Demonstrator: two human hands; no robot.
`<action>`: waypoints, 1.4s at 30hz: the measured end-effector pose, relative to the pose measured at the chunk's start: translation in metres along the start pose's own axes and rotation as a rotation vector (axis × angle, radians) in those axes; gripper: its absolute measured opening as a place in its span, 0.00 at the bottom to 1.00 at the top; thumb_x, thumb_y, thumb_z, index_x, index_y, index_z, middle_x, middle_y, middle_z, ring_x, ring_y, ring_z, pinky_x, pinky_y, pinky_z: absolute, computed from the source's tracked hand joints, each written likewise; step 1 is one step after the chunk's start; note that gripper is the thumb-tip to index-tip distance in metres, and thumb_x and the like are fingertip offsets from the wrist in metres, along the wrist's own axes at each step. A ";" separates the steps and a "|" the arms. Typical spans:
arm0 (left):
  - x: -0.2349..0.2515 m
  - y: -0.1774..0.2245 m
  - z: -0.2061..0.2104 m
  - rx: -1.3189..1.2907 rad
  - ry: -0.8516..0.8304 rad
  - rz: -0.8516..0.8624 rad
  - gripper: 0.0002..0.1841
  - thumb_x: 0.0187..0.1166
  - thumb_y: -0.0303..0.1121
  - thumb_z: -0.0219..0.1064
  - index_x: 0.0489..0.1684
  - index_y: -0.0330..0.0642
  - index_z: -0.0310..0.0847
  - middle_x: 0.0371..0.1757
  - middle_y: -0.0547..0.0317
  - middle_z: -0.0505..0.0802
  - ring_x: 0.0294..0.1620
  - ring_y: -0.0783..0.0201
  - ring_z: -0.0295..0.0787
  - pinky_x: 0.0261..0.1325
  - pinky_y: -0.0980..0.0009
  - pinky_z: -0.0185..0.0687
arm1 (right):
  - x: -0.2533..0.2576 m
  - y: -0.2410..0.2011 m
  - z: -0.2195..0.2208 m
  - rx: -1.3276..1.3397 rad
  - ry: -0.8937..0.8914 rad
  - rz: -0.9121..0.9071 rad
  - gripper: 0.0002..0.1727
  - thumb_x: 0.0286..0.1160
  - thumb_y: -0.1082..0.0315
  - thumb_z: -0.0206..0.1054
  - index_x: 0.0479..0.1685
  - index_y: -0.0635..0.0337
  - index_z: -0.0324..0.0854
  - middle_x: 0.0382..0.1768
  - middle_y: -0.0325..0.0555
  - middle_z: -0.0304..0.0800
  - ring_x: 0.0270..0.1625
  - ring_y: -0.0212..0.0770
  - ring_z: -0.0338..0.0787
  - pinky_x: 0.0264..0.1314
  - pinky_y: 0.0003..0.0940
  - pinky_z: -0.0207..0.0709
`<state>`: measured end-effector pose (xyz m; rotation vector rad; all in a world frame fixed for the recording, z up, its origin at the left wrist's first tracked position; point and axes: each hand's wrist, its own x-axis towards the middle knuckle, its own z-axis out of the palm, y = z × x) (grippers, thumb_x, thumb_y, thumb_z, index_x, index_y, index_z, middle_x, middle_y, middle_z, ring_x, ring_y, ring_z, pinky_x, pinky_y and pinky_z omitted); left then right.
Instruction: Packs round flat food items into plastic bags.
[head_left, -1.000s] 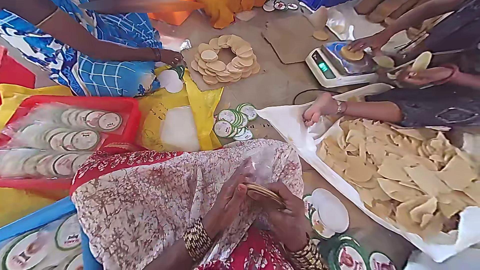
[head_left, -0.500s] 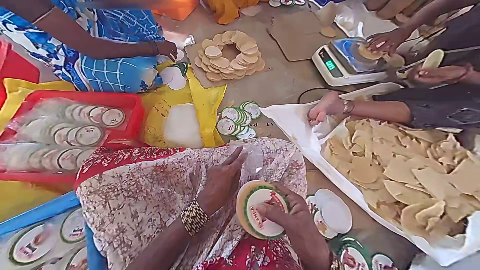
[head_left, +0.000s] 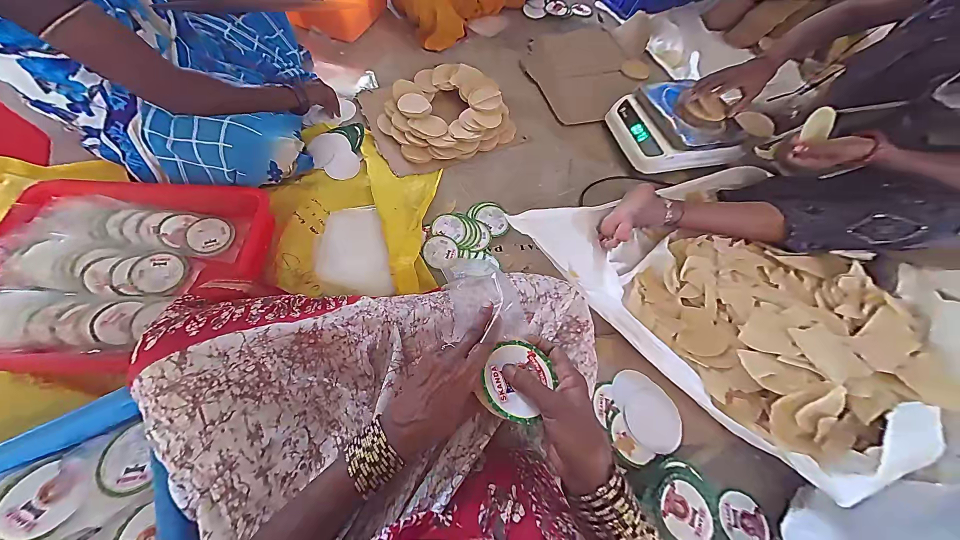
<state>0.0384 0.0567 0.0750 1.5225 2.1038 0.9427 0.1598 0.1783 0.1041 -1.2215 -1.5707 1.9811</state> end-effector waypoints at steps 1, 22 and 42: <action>-0.001 0.003 0.000 0.034 -0.017 -0.004 0.46 0.69 0.32 0.77 0.92 0.41 0.57 0.96 0.51 0.55 0.49 0.57 0.95 0.43 0.59 0.91 | 0.001 0.002 0.000 0.011 0.015 -0.002 0.34 0.57 0.76 0.75 0.71 0.67 0.73 0.51 0.51 0.91 0.45 0.39 0.95 0.45 0.31 0.92; -0.018 0.022 0.015 0.278 -0.135 0.149 0.42 0.69 0.24 0.73 0.90 0.37 0.59 0.92 0.49 0.63 0.52 0.54 0.93 0.42 0.59 0.86 | 0.018 0.017 0.010 0.206 0.317 -0.122 0.22 0.63 0.82 0.70 0.60 0.70 0.77 0.39 0.45 0.92 0.38 0.30 0.94 0.41 0.25 0.90; 0.001 -0.002 -0.043 -0.762 0.262 -0.037 0.26 0.77 0.26 0.71 0.75 0.28 0.73 0.47 0.57 0.94 0.48 0.72 0.90 0.58 0.73 0.87 | 0.004 0.002 -0.003 -0.166 -0.277 -0.725 0.39 0.79 0.44 0.68 0.80 0.61 0.66 0.73 0.41 0.81 0.73 0.33 0.83 0.75 0.32 0.80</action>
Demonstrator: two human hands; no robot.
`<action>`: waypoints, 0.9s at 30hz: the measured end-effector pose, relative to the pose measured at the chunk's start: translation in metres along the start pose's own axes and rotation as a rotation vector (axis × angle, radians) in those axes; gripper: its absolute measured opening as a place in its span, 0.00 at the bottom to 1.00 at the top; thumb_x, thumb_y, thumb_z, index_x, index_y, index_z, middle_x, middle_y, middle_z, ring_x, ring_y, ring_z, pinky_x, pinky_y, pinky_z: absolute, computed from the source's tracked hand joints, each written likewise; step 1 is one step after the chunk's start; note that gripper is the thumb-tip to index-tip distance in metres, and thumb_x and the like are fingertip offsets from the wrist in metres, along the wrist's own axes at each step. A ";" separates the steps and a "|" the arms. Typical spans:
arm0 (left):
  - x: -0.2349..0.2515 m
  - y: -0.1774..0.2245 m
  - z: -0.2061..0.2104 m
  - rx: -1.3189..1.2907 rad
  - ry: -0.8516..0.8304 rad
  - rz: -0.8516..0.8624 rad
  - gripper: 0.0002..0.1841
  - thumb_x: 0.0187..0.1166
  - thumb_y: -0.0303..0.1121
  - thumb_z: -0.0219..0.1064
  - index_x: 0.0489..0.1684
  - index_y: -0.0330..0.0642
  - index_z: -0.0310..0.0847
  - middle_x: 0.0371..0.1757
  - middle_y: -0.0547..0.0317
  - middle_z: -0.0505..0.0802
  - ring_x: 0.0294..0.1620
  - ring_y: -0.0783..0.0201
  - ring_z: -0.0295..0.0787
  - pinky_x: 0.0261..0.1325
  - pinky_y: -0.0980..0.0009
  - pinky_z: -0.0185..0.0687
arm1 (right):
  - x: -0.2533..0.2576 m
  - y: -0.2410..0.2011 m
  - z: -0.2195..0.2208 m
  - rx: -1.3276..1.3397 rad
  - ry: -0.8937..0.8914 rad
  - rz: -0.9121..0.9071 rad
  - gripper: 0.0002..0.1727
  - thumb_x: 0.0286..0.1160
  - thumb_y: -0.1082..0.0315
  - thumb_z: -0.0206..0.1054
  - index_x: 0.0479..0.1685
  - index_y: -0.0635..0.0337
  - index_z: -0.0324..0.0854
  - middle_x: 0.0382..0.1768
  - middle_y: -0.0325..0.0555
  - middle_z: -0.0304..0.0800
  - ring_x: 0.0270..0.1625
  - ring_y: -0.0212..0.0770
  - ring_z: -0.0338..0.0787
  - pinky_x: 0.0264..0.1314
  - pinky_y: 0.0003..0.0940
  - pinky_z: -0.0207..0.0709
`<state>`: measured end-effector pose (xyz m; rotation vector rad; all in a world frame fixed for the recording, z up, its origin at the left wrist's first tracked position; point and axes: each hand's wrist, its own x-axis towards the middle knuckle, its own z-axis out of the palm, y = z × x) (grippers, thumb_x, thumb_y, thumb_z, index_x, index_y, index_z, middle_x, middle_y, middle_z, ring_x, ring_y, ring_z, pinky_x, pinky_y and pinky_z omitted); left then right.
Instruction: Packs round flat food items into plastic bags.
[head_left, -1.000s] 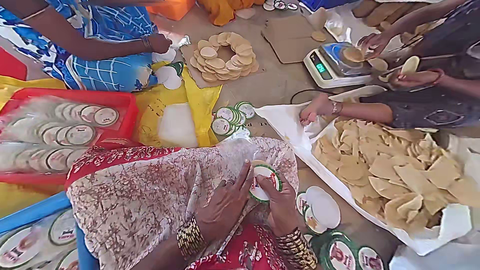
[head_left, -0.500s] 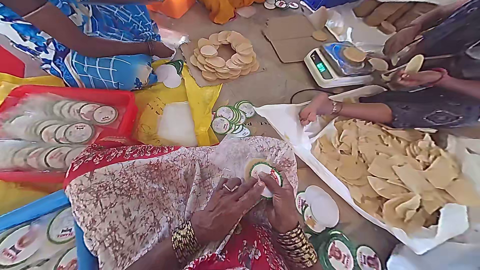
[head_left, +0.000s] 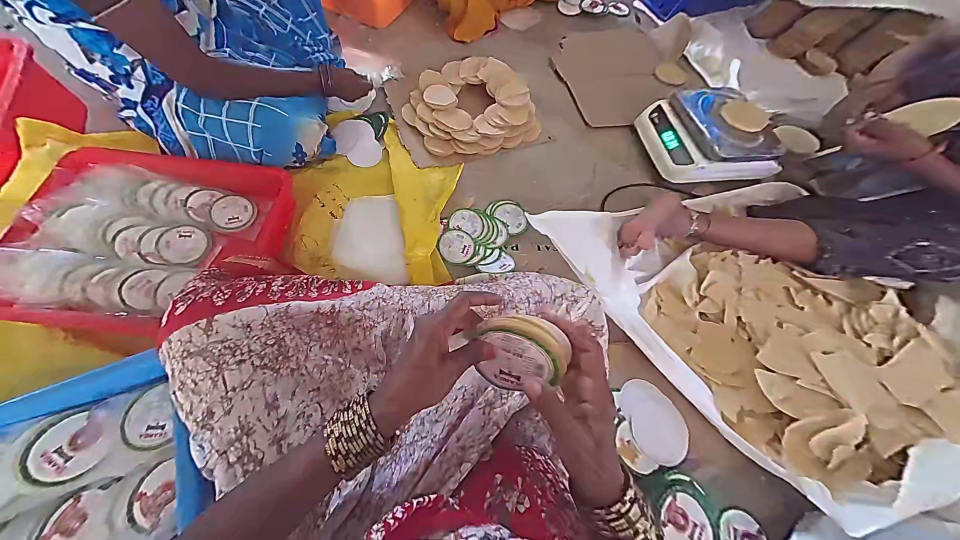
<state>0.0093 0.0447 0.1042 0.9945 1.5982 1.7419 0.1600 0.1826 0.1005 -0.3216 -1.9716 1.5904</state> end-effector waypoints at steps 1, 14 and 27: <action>0.000 0.005 0.001 -0.044 -0.016 -0.038 0.28 0.76 0.26 0.71 0.77 0.29 0.71 0.46 0.58 0.93 0.46 0.73 0.90 0.56 0.74 0.87 | -0.001 -0.003 0.003 -0.091 0.014 -0.026 0.31 0.81 0.49 0.67 0.75 0.61 0.72 0.66 0.36 0.87 0.66 0.26 0.87 0.69 0.25 0.84; -0.006 0.014 -0.002 -0.011 -0.070 -0.204 0.30 0.80 0.33 0.71 0.79 0.31 0.67 0.44 0.57 0.92 0.41 0.73 0.89 0.50 0.75 0.87 | -0.004 -0.015 0.008 0.135 -0.023 0.130 0.27 0.76 0.70 0.71 0.72 0.66 0.67 0.60 0.40 0.92 0.55 0.33 0.95 0.56 0.28 0.92; -0.037 -0.009 -0.001 -0.033 -0.104 -0.273 0.10 0.83 0.32 0.65 0.40 0.34 0.89 0.27 0.68 0.88 0.27 0.83 0.80 0.35 0.83 0.77 | -0.018 0.005 0.000 0.010 -0.309 0.148 0.11 0.84 0.65 0.64 0.58 0.58 0.85 0.44 0.33 0.95 0.43 0.23 0.92 0.47 0.20 0.88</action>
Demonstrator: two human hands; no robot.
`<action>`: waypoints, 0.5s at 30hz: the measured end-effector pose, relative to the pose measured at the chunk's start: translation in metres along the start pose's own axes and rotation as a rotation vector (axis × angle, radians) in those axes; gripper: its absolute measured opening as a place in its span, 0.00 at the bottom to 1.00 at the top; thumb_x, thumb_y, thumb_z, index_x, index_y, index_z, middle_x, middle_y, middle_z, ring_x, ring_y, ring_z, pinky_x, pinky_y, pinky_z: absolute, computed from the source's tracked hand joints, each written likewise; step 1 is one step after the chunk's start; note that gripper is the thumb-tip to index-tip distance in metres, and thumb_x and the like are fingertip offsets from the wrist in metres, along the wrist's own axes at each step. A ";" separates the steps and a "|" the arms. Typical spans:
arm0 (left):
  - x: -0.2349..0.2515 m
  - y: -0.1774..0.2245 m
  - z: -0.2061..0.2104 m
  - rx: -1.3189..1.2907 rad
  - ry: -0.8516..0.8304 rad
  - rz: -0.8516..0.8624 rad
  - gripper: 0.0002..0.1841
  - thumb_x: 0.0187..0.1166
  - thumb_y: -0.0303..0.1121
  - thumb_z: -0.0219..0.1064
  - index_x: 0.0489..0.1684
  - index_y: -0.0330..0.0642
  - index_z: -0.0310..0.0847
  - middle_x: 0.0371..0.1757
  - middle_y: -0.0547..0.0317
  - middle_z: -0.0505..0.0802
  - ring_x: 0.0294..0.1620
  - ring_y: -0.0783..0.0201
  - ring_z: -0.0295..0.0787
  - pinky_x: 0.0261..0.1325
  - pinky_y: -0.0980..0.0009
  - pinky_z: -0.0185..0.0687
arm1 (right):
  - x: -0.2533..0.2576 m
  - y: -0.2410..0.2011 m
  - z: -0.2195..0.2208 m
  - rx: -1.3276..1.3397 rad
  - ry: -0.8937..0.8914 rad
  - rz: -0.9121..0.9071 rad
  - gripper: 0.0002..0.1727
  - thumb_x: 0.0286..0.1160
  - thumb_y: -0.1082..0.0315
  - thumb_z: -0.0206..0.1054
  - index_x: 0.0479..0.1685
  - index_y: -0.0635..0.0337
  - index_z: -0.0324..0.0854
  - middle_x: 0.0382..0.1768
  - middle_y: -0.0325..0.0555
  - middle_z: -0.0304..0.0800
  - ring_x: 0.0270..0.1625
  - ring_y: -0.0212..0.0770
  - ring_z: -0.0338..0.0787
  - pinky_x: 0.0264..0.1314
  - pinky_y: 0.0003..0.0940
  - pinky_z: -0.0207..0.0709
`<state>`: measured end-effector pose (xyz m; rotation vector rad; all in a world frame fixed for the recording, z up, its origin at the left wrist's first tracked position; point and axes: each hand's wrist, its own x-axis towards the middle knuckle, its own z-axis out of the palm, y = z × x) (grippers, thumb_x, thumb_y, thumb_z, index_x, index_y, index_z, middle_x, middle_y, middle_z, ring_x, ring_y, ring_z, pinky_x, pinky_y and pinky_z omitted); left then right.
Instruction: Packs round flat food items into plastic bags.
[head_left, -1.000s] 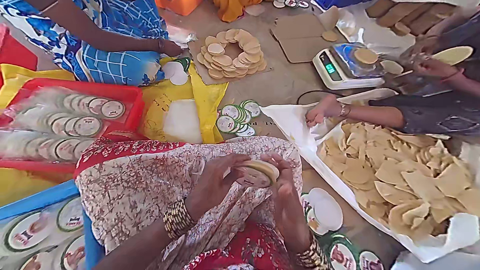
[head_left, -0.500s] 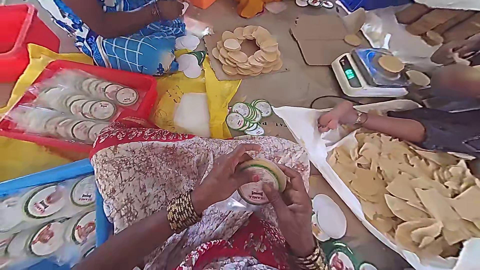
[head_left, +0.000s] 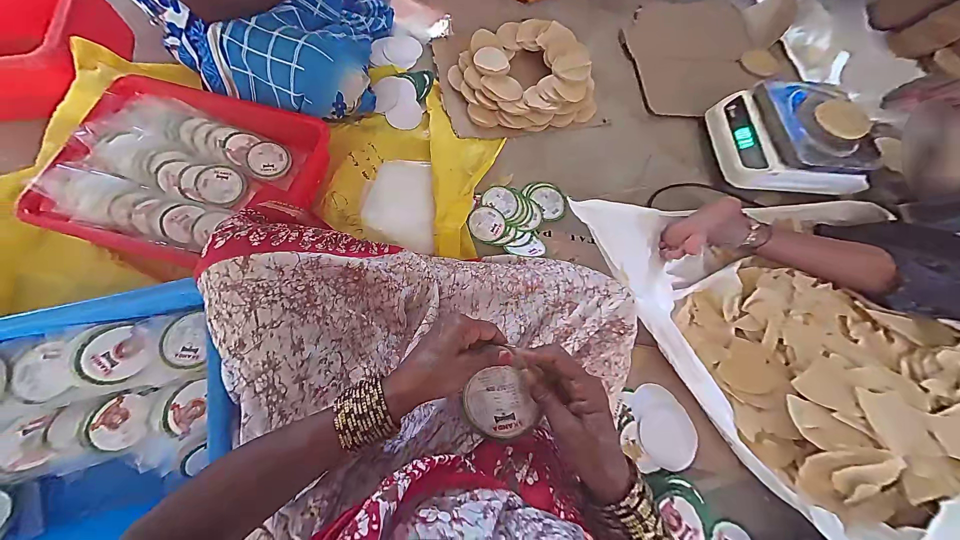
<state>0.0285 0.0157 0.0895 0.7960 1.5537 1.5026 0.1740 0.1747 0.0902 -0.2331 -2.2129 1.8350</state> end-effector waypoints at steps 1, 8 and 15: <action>0.000 -0.001 0.001 -0.038 0.030 0.013 0.10 0.83 0.32 0.65 0.40 0.34 0.89 0.28 0.69 0.89 0.29 0.84 0.81 0.37 0.83 0.78 | 0.000 -0.002 -0.002 -0.002 0.010 0.010 0.16 0.84 0.60 0.65 0.62 0.60 0.83 0.44 0.35 0.95 0.43 0.25 0.93 0.47 0.21 0.88; -0.002 0.003 0.010 -0.316 0.281 0.122 0.08 0.84 0.26 0.61 0.39 0.39 0.88 0.35 0.74 0.91 0.38 0.82 0.86 0.48 0.81 0.83 | -0.003 0.002 -0.009 -0.005 0.072 -0.059 0.13 0.81 0.56 0.70 0.57 0.48 0.89 0.55 0.34 0.93 0.52 0.29 0.92 0.56 0.24 0.88; -0.001 0.004 0.014 -0.321 0.337 0.174 0.08 0.85 0.26 0.60 0.38 0.38 0.86 0.31 0.74 0.87 0.34 0.83 0.82 0.42 0.83 0.78 | -0.001 -0.006 0.000 -0.035 0.193 -0.111 0.11 0.76 0.62 0.74 0.54 0.48 0.88 0.44 0.29 0.96 0.41 0.25 0.94 0.47 0.21 0.90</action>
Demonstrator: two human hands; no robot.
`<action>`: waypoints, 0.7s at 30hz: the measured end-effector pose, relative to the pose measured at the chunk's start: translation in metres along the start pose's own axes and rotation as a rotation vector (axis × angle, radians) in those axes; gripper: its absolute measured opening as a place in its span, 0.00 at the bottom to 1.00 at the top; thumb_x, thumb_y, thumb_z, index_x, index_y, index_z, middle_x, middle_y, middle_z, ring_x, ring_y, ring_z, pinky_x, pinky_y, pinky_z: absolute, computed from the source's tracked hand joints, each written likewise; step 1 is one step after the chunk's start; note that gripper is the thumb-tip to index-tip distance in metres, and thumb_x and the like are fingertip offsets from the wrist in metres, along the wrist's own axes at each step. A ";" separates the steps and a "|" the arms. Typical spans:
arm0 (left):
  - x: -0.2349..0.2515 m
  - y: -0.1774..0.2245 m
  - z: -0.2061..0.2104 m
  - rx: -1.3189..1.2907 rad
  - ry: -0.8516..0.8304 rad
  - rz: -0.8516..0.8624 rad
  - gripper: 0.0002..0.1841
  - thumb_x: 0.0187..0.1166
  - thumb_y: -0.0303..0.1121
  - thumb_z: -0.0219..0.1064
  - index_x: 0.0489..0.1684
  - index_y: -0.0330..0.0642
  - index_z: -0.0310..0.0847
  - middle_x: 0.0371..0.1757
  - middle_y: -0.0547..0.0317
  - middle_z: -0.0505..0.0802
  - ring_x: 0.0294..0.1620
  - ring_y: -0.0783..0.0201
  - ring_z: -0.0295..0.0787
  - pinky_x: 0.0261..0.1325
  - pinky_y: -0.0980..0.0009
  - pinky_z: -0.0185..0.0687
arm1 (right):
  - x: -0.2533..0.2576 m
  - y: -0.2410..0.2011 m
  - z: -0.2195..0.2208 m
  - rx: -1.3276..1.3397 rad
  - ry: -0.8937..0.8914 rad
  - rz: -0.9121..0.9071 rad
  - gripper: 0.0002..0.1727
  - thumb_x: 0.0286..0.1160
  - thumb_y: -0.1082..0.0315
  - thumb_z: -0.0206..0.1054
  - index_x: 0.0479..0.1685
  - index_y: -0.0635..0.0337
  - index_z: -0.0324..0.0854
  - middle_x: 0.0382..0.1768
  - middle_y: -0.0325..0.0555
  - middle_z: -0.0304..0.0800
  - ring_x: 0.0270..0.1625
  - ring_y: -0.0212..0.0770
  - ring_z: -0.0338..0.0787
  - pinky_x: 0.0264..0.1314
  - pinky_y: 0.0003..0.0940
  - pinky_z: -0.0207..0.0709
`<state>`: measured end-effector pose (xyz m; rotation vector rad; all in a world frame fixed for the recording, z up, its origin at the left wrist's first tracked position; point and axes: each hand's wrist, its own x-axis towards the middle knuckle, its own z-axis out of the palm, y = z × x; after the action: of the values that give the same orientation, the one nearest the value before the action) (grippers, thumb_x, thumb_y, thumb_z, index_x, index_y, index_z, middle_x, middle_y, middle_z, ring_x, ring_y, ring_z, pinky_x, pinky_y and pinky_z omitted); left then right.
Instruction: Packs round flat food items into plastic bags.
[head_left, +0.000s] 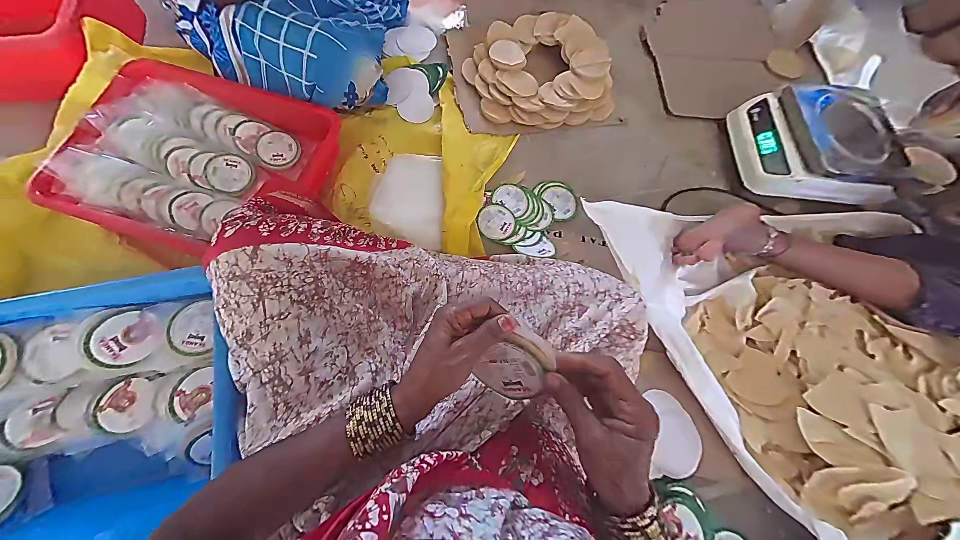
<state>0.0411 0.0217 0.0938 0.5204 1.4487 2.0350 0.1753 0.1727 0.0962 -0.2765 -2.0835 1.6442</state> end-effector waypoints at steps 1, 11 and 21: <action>-0.001 0.000 0.000 -0.028 0.025 -0.006 0.08 0.85 0.26 0.60 0.38 0.38 0.86 0.31 0.74 0.88 0.35 0.82 0.83 0.44 0.82 0.80 | 0.000 0.000 -0.001 -0.022 0.036 -0.041 0.08 0.75 0.64 0.75 0.50 0.48 0.90 0.43 0.29 0.95 0.40 0.25 0.94 0.46 0.20 0.90; -0.009 -0.012 0.000 -0.092 0.023 0.044 0.08 0.87 0.26 0.59 0.42 0.39 0.85 0.36 0.73 0.89 0.40 0.81 0.84 0.49 0.80 0.81 | 0.004 -0.002 -0.011 -0.079 -0.034 -0.054 0.05 0.73 0.64 0.76 0.43 0.47 0.90 0.40 0.28 0.95 0.38 0.23 0.93 0.44 0.18 0.89; -0.010 -0.016 -0.002 0.223 -0.043 0.436 0.22 0.84 0.45 0.66 0.60 0.32 0.81 0.66 0.48 0.88 0.75 0.62 0.79 0.79 0.62 0.75 | 0.010 -0.019 -0.019 -0.616 -0.102 -0.311 0.12 0.85 0.56 0.64 0.35 0.50 0.85 0.36 0.35 0.91 0.49 0.29 0.86 0.57 0.20 0.76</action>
<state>0.0513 0.0171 0.0783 1.0444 1.6563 2.1753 0.1778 0.1882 0.1203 -0.0536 -2.5170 0.8283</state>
